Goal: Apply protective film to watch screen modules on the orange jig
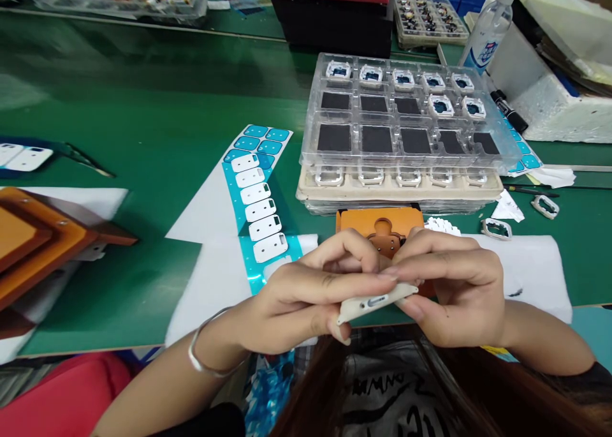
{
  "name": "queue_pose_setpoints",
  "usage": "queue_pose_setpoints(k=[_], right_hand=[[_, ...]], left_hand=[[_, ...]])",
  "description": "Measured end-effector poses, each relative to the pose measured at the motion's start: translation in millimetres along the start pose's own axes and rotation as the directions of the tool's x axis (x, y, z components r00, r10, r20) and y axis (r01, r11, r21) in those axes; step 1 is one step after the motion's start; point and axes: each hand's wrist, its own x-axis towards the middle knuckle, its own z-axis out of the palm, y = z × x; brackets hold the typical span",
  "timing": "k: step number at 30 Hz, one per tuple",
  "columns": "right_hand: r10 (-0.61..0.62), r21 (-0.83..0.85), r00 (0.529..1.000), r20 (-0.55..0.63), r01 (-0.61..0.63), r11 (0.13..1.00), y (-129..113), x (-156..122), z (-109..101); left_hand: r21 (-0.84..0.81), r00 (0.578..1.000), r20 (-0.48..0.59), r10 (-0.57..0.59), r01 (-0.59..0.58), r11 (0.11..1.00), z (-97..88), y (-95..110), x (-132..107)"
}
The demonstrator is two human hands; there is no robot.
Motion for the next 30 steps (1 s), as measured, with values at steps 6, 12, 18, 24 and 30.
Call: queue_pose_setpoints(k=[6, 12, 18, 24, 30], right_hand=[[-0.001, -0.003, 1.0, 0.02, 0.001, 1.0, -1.0, 1.3, -1.4], [0.015, 0.01, 1.0, -0.013, -0.015, 1.0, -1.3, -0.5, 1.2], [0.012, 0.003, 1.0, -0.011, -0.012, 1.0, -2.1, 1.0, 1.6], [0.036, -0.009, 0.999, -0.003, -0.036, 0.999, -5.1, 2.3, 0.1], [0.052, -0.017, 0.999, 0.007, -0.052, 0.999, -6.3, 4.6, -0.7]], left_hand=[[0.0, 1.0, 0.014, 0.019, -0.019, 1.0, -1.1, -3.4, -1.7], [0.019, 1.0, 0.008, -0.001, 0.001, 1.0, -1.5, -2.7, -2.7], [0.04, 1.0, 0.004, 0.013, -0.013, 0.999, -0.4, -1.0, -2.1], [0.054, 1.0, 0.014, 0.017, -0.017, 0.998, 0.0, -1.4, -2.9], [0.08, 1.0, 0.017, 0.01, -0.011, 0.997, -0.5, -0.6, -2.4]])
